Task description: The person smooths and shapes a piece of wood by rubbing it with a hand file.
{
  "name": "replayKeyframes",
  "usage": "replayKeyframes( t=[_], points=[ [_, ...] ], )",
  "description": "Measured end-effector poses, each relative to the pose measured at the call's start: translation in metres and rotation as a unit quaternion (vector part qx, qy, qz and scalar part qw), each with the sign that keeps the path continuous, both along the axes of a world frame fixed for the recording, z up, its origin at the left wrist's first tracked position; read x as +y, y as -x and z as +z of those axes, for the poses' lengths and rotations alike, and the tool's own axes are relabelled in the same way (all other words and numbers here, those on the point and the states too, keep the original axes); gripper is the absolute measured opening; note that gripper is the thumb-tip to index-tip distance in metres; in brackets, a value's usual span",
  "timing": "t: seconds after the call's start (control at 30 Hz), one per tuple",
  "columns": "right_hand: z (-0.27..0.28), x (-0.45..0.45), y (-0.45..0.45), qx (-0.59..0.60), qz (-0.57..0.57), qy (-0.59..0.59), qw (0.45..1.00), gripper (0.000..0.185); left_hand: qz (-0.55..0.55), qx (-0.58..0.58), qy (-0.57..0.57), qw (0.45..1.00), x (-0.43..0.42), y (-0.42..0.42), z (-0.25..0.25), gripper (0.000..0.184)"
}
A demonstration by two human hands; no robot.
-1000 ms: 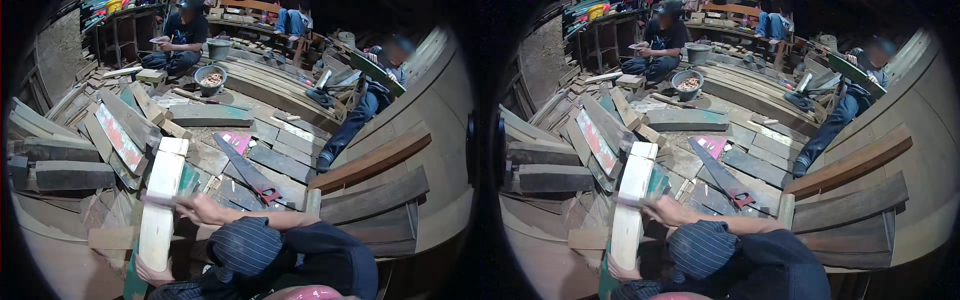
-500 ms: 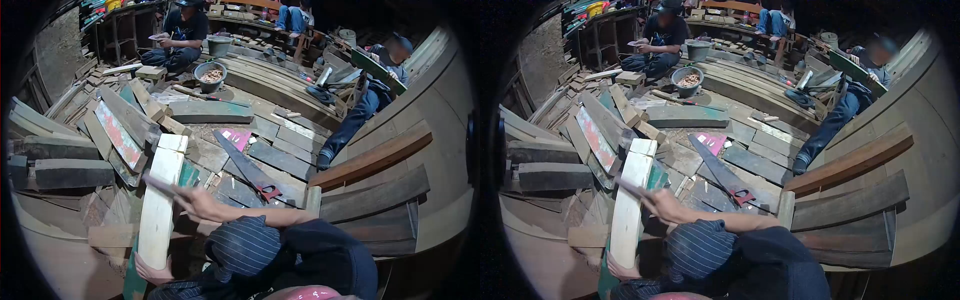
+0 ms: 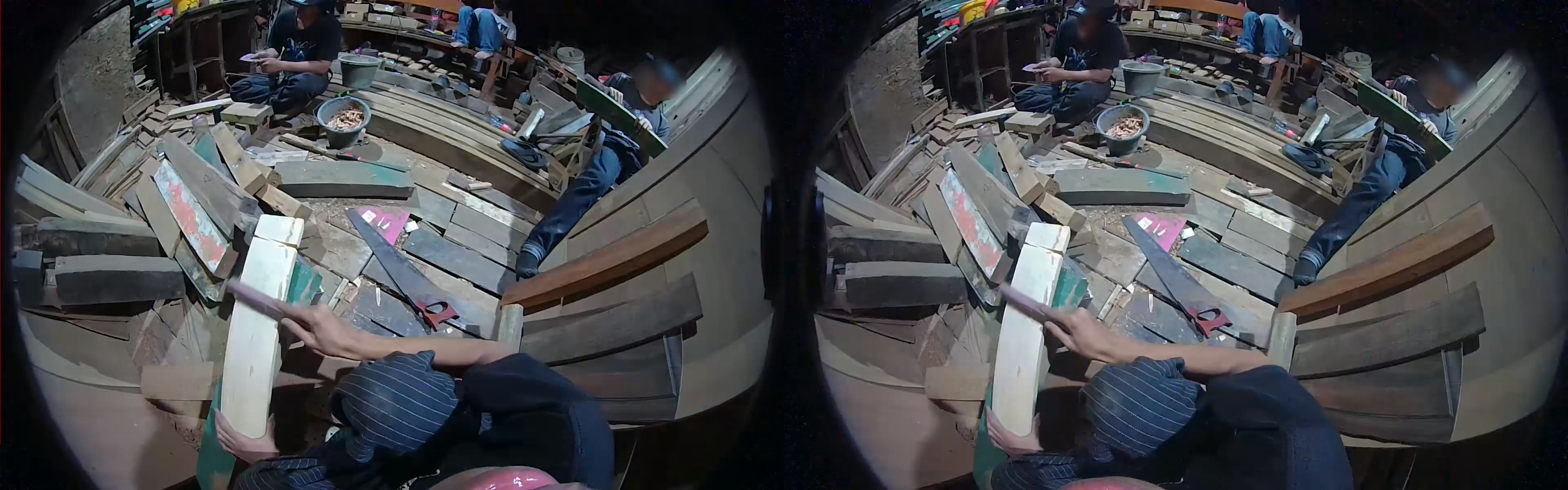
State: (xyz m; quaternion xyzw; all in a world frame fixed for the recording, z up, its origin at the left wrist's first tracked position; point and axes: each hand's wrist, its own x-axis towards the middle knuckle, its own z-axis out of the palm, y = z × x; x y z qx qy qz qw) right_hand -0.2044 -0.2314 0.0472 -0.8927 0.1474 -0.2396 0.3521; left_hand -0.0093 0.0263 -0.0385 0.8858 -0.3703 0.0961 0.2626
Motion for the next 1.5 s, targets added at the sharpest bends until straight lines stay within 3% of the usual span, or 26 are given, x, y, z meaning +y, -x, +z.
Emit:
replayKeyframes(
  t=[0.03,0.07,0.13,0.17,0.2,0.27,0.3,0.33,0.4,0.47,0.5,0.53,0.6,0.67,0.73,0.8,0.87,0.9,0.93,1.0,1.1,1.3,1.5],
  points=[
    [-0.004,-0.004,-0.008,-0.003,-0.065,-0.048,0.997,0.039,0.003,-0.005,0.003,1.0,0.0,-0.001,0.001,0.126],
    [-0.012,0.001,-0.01,-0.165,0.083,0.051,0.981,0.04,0.005,-0.007,0.003,1.0,0.001,-0.001,0.002,0.126],
    [-0.008,0.003,0.0,0.105,0.256,0.132,0.952,0.041,0.006,-0.002,0.003,1.0,0.0,0.001,0.001,0.126],
    [-0.002,0.004,-0.003,-0.011,0.181,0.09,0.979,0.041,0.003,0.001,0.005,1.0,-0.004,0.002,0.001,0.126],
    [-0.023,-0.002,-0.007,0.015,0.019,0.069,0.997,0.04,0.003,0.001,0.004,1.0,-0.001,0.002,0.001,0.126],
    [0.007,0.011,-0.009,0.044,-0.167,-0.061,0.983,0.039,0.006,-0.003,0.003,1.0,-0.002,0.001,0.001,0.127],
    [-0.007,0.018,-0.002,-0.011,-0.064,0.096,0.993,0.038,0.013,-0.005,0.004,1.0,-0.001,0.0,0.001,0.127],
    [-0.008,0.022,-0.009,-0.098,0.112,-0.015,0.989,0.039,0.015,-0.004,0.004,1.0,0.002,0.0,0.0,0.127],
    [-0.006,0.016,-0.002,0.022,0.139,0.147,0.979,0.043,0.013,-0.004,0.003,1.0,-0.001,0.001,-0.002,0.127],
    [-0.012,0.013,-0.014,-0.017,-0.148,-0.045,0.988,0.045,0.006,-0.004,0.007,1.0,-0.002,0.001,0.001,0.127],
    [-0.003,0.019,-0.012,0.008,-0.191,-0.019,0.981,0.042,0.008,-0.006,0.008,1.0,-0.002,0.001,0.001,0.127],
    [0.001,0.018,-0.01,0.021,-0.051,0.004,0.998,0.041,0.009,-0.01,0.011,1.0,0.0,-0.001,0.003,0.127],
    [0.006,0.016,0.0,0.057,0.226,0.048,0.971,0.039,0.01,-0.01,0.016,1.0,-0.004,0.004,0.004,0.127],
    [-0.015,0.009,-0.011,-0.045,0.1,0.071,0.991,0.04,0.009,-0.009,0.02,1.0,-0.006,0.008,0.009,0.127],
    [-0.01,0.014,-0.015,-0.056,-0.111,-0.04,0.991,0.041,0.01,-0.008,0.024,1.0,-0.006,0.01,0.013,0.127],
    [-0.023,0.02,-0.017,-0.122,0.099,0.011,0.988,0.043,0.008,-0.013,0.028,0.999,-0.005,0.011,0.014,0.127],
    [-0.011,0.02,-0.002,0.057,0.194,0.07,0.977,0.044,-0.007,-0.015,0.032,0.999,-0.006,0.006,0.005,0.126],
    [0.009,0.023,0.001,0.05,0.131,0.049,0.989,0.045,-0.016,-0.016,0.033,0.999,-0.005,0.002,0.001,0.126],
    [-0.014,0.024,-0.006,-0.025,0.035,0.075,0.996,0.045,-0.02,-0.019,0.034,0.999,-0.004,-0.001,-0.004,0.126],
    [-0.021,0.024,-0.007,-0.058,-0.031,0.038,0.997,0.043,-0.027,-0.018,0.033,0.999,0.001,-0.002,-0.006,0.125],
    [-0.012,0.024,-0.002,-0.003,-0.017,0.027,0.999,0.042,-0.01,0.028,0.021,0.999,-0.007,0.008,0.02,0.122],
    [-0.006,0.028,-0.003,-0.016,-0.054,-0.049,0.997,0.038,0.007,0.066,0.025,0.997,-0.009,0.013,0.034,0.121],
    [-0.002,0.028,-0.003,-0.004,-0.058,-0.047,0.997,0.038,0.007,0.077,0.033,0.996,-0.009,0.015,0.037,0.122]
  ],
)
